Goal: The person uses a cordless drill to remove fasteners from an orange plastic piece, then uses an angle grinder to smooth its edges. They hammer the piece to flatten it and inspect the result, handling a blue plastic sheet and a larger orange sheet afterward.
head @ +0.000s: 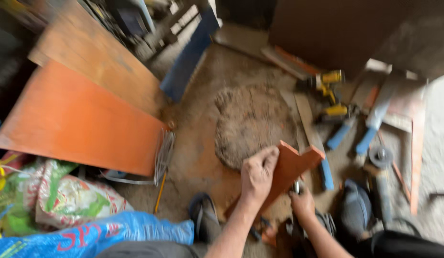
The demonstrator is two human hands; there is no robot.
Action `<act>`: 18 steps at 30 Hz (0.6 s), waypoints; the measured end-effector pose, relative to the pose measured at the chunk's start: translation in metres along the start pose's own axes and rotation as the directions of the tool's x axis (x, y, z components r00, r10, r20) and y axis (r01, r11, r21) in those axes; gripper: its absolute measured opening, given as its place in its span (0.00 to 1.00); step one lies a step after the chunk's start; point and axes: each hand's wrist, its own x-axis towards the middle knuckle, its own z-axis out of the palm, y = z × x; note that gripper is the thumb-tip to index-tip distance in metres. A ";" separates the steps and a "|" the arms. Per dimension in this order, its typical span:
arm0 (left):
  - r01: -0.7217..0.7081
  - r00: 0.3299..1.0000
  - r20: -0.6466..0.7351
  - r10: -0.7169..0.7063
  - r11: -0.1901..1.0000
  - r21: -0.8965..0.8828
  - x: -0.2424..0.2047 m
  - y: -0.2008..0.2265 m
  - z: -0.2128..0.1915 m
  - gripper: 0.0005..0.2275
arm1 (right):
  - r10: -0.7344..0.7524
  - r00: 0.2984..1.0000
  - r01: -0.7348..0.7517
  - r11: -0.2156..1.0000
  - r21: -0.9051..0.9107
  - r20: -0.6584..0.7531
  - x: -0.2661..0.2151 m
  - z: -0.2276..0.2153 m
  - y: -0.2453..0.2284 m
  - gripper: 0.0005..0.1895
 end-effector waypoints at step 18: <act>0.449 0.892 0.081 -0.444 0.854 -0.264 0.003 -0.013 0.000 0.10 | -0.104 0.995 0.096 0.930 -0.355 -0.004 -0.021 -0.018 -0.034 0.20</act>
